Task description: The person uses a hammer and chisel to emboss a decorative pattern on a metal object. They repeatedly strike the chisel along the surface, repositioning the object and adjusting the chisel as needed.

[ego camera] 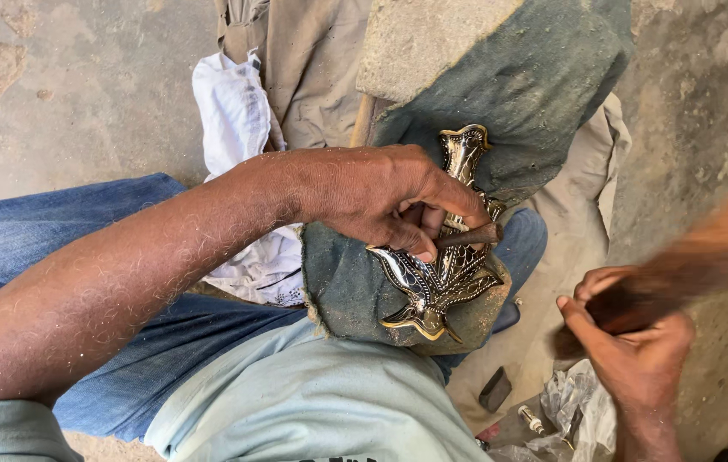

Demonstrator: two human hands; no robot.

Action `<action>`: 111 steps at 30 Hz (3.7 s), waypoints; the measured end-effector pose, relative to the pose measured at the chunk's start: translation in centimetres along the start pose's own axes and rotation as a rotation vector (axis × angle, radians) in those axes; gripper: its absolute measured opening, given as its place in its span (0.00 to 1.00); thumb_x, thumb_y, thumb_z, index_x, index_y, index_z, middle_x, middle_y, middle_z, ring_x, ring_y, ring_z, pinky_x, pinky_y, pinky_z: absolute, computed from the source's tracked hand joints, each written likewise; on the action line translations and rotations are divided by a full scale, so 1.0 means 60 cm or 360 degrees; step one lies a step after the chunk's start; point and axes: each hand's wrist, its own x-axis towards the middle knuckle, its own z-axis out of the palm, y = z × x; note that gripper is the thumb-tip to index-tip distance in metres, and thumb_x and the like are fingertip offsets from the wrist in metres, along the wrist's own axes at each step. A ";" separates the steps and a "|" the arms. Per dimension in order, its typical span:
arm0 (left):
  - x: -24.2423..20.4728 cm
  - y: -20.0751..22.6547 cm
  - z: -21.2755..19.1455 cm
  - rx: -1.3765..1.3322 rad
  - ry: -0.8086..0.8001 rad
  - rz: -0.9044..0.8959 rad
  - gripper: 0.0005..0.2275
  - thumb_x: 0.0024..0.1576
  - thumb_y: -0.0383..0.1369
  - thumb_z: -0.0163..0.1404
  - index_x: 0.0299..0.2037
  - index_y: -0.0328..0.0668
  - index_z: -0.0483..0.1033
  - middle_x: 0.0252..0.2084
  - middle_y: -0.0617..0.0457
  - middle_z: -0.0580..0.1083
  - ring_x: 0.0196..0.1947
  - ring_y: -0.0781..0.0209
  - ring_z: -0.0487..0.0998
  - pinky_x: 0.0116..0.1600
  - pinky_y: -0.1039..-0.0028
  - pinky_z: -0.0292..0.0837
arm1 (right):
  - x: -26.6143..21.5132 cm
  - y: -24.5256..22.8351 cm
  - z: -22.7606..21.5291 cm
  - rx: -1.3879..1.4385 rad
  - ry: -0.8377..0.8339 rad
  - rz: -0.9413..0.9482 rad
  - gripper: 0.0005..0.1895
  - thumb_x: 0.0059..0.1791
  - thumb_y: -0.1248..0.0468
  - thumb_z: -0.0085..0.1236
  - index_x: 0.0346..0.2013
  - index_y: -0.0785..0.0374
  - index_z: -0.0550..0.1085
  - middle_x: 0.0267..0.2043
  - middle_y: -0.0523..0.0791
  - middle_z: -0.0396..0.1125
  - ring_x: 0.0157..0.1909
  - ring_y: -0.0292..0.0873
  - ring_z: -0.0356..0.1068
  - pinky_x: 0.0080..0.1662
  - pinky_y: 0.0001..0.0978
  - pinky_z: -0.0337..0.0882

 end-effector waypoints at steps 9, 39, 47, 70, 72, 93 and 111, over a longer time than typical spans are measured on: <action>0.001 -0.003 0.001 0.0022 -0.0023 -0.0062 0.26 0.55 0.30 0.60 0.65 0.50 0.69 0.28 0.57 0.79 0.25 0.70 0.80 0.30 0.74 0.76 | 0.004 -0.029 0.012 0.1008 0.0235 -0.0034 0.15 0.42 0.80 0.63 0.38 0.63 0.73 0.39 0.43 0.70 0.44 0.36 0.72 0.48 0.33 0.76; -0.018 0.011 0.002 0.0080 0.0166 0.0014 0.19 0.57 0.32 0.60 0.60 0.52 0.75 0.33 0.57 0.78 0.29 0.69 0.79 0.32 0.76 0.75 | 0.007 0.018 0.002 -0.0553 -0.0245 0.0039 0.15 0.37 0.72 0.74 0.31 0.67 0.74 0.21 0.47 0.64 0.24 0.42 0.62 0.29 0.39 0.63; -0.112 0.046 0.048 -0.0011 0.1096 -0.0261 0.13 0.58 0.30 0.62 0.51 0.44 0.76 0.39 0.58 0.76 0.33 0.73 0.79 0.31 0.81 0.73 | -0.090 0.175 0.103 0.0248 -0.0246 0.0527 0.28 0.39 0.69 0.71 0.51 0.63 0.70 0.40 0.48 0.75 0.38 0.38 0.76 0.42 0.29 0.76; -0.035 -0.007 0.126 0.0075 0.1407 -0.0822 0.22 0.55 0.41 0.61 0.53 0.37 0.72 0.40 0.48 0.77 0.41 0.59 0.76 0.46 0.68 0.74 | -0.175 0.021 0.154 0.0749 -0.0200 -0.0380 0.14 0.48 0.67 0.65 0.48 0.66 0.77 0.45 0.50 0.75 0.44 0.44 0.76 0.44 0.33 0.76; -0.031 -0.004 0.128 0.0087 0.1365 -0.0821 0.30 0.49 0.44 0.65 0.57 0.37 0.70 0.43 0.47 0.77 0.43 0.58 0.76 0.48 0.68 0.74 | -0.180 0.011 0.167 0.0796 -0.0205 -0.0361 0.14 0.49 0.68 0.65 0.48 0.66 0.77 0.45 0.50 0.75 0.44 0.44 0.76 0.44 0.33 0.76; -0.006 0.067 0.141 0.0779 0.1181 -0.0778 0.45 0.34 0.51 0.72 0.62 0.38 0.66 0.46 0.46 0.73 0.51 0.46 0.73 0.55 0.59 0.71 | -0.002 -0.075 0.090 0.0804 -0.0484 -0.0711 0.08 0.57 0.68 0.60 0.50 0.65 0.76 0.47 0.48 0.74 0.44 0.41 0.75 0.46 0.30 0.75; 0.015 0.086 0.106 0.0888 0.0897 -0.0776 0.46 0.32 0.48 0.71 0.63 0.38 0.68 0.44 0.43 0.69 0.44 0.45 0.70 0.50 0.60 0.68 | 0.428 -0.050 0.134 0.0140 -0.0120 -0.1231 0.13 0.60 0.57 0.58 0.48 0.62 0.82 0.46 0.48 0.78 0.48 0.43 0.78 0.49 0.37 0.76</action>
